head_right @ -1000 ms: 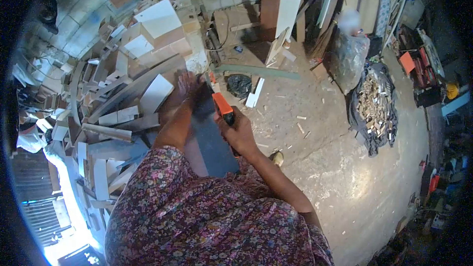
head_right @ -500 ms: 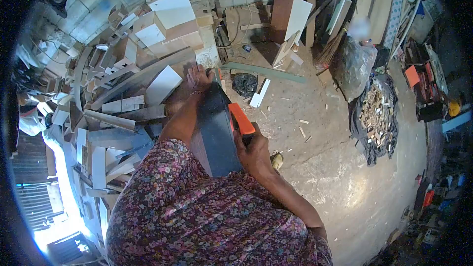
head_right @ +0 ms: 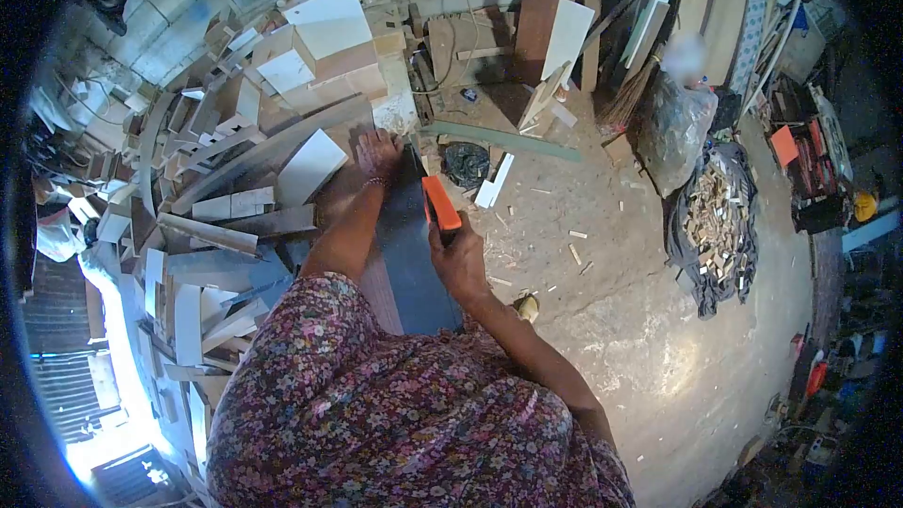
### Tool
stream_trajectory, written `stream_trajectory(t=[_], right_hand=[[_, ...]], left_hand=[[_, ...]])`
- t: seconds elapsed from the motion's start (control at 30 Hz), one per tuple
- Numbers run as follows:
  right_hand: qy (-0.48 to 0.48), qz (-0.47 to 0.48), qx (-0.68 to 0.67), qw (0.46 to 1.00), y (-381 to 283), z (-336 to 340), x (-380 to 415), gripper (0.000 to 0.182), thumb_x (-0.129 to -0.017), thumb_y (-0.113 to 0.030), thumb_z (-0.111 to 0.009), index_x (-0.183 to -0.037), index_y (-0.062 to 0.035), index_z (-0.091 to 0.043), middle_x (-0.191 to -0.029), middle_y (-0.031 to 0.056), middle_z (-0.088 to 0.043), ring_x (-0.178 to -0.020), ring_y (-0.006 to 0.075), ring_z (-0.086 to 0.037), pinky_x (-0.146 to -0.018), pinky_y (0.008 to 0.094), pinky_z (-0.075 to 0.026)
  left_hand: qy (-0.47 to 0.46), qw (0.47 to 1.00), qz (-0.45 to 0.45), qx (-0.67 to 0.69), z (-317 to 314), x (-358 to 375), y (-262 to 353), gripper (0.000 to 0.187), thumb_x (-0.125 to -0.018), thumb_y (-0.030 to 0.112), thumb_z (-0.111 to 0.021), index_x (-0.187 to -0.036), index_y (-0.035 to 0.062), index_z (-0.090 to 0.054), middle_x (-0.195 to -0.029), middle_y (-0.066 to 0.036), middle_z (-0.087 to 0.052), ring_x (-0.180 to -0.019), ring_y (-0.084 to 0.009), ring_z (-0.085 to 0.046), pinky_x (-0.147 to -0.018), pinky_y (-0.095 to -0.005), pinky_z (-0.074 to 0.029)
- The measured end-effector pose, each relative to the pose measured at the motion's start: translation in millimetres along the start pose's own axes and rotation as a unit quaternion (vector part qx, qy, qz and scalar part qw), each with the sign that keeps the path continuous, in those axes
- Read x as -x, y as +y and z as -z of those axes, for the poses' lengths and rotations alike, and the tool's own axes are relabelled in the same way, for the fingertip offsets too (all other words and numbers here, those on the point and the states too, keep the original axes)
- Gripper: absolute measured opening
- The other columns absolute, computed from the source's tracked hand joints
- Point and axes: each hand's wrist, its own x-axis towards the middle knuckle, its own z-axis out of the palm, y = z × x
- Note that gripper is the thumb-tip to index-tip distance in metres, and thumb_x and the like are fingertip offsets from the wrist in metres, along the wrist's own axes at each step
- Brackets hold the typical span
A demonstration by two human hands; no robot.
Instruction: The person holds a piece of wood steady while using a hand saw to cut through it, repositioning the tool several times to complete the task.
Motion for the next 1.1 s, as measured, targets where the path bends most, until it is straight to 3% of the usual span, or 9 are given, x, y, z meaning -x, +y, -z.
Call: stream_trajectory(t=[0.17,0.23,0.27,0.4,0.53,0.6,0.7,0.9,1.1], right_hand=[[-0.03,-0.044,0.038,0.998,-10.5,1.3,7.8,0.023,-0.08,-0.015,-0.055,-0.09,0.0041,-0.047,-0.055,0.0189,-0.051,-0.049,0.0271,-0.057,-0.044,0.0348,-0.04],[0.009,-0.014,0.019,1.0,3.4,-0.5,4.5,0.02,-0.082,-0.015,-0.053,-0.078,0.0041,-0.051,-0.053,0.0075,-0.049,-0.046,0.0128,-0.049,-0.043,0.029,-0.039],[0.008,-0.013,0.021,1.0,16.7,-0.6,-1.2,0.02,-0.082,-0.015,-0.053,-0.078,0.0041,-0.051,-0.053,0.0075,-0.049,-0.046,0.0128,-0.049,-0.043,0.029,-0.039],[-0.022,-0.155,-0.141,0.977,14.0,17.3,-24.6,0.024,-0.083,-0.015,-0.053,-0.064,-0.0026,-0.048,-0.045,0.0016,-0.044,-0.036,0.0069,-0.043,-0.034,0.0245,-0.035],[-0.067,-0.232,-0.193,0.951,22.6,18.2,-36.3,0.023,-0.081,-0.016,-0.055,-0.065,-0.0002,-0.049,-0.051,0.0044,-0.049,-0.04,0.0119,-0.048,-0.038,0.0274,-0.037],[0.031,0.072,-0.012,0.997,17.1,-3.9,-21.4,0.019,-0.079,-0.015,-0.056,-0.076,0.0023,-0.049,-0.055,0.0183,-0.054,-0.046,0.0299,-0.056,-0.044,0.0382,-0.044],[-0.025,-0.01,0.046,0.999,-28.0,8.9,7.3,0.02,-0.079,-0.013,-0.055,-0.089,0.0028,-0.047,-0.061,0.0238,-0.055,-0.068,0.0427,-0.055,-0.051,0.0411,-0.044],[-0.041,-0.073,0.008,0.996,-56.8,67.6,41.3,0.021,-0.078,-0.013,-0.058,-0.087,0.0032,-0.048,-0.063,0.0248,-0.055,-0.067,0.0402,-0.058,-0.051,0.0395,-0.044],[-0.046,-0.091,0.049,0.994,-35.1,43.1,28.9,0.022,-0.077,-0.012,-0.058,-0.088,0.0048,-0.05,-0.065,0.0239,-0.056,-0.068,0.0383,-0.06,-0.054,0.0384,-0.045]], left_hand=[[-0.001,1.0,0.018,0.017,-2.3,6.6,-1.3,0.039,-0.069,0.039,-0.056,-0.085,0.003,-0.055,-0.091,-0.015,-0.05,-0.088,-0.03,-0.048,-0.071,-0.0424,-0.04],[-0.029,0.999,0.025,0.013,-2.2,5.5,-1.2,0.041,-0.07,0.04,-0.056,-0.087,0.0027,-0.055,-0.093,-0.015,-0.05,-0.089,-0.0303,-0.047,-0.072,-0.0424,-0.04],[-0.051,0.998,0.026,0.009,-0.8,3.6,0.1,0.042,-0.071,0.041,-0.055,-0.089,0.0024,-0.055,-0.094,-0.015,-0.05,-0.091,-0.0307,-0.047,-0.074,-0.0424,-0.039],[-0.037,0.999,-0.002,-0.008,14.4,4.2,6.8,0.043,-0.073,0.041,-0.053,-0.092,0.0022,-0.054,-0.097,-0.016,-0.05,-0.092,-0.0308,-0.046,-0.076,-0.0424,-0.038],[-0.035,0.999,0.003,-0.011,23.2,3.9,9.8,0.043,-0.071,0.041,-0.055,-0.092,0.0031,-0.054,-0.095,-0.015,-0.051,-0.092,-0.0295,-0.046,-0.077,-0.0425,-0.038],[-0.044,0.999,0.006,-0.005,17.2,5.3,11.2,0.043,-0.07,0.041,-0.056,-0.091,0.0035,-0.054,-0.094,-0.014,-0.052,-0.092,-0.0289,-0.046,-0.077,-0.0426,-0.038],[-0.056,0.998,0.022,-0.02,5.0,1.8,6.6,0.041,-0.068,0.038,-0.058,-0.091,0.0037,-0.053,-0.093,-0.013,-0.051,-0.093,-0.0274,-0.046,-0.077,-0.0426,-0.038],[-0.097,0.995,0.027,-0.008,11.0,0.8,7.3,0.04,-0.072,0.035,-0.055,-0.093,0.002,-0.052,-0.099,-0.015,-0.048,-0.097,-0.0288,-0.043,-0.08,-0.0419,-0.037],[-0.078,0.997,-0.026,-0.011,18.4,2.1,5.8,0.034,-0.074,0.03,-0.052,-0.092,0.0013,-0.052,-0.097,-0.017,-0.049,-0.095,-0.0312,-0.043,-0.078,-0.0435,-0.036]])
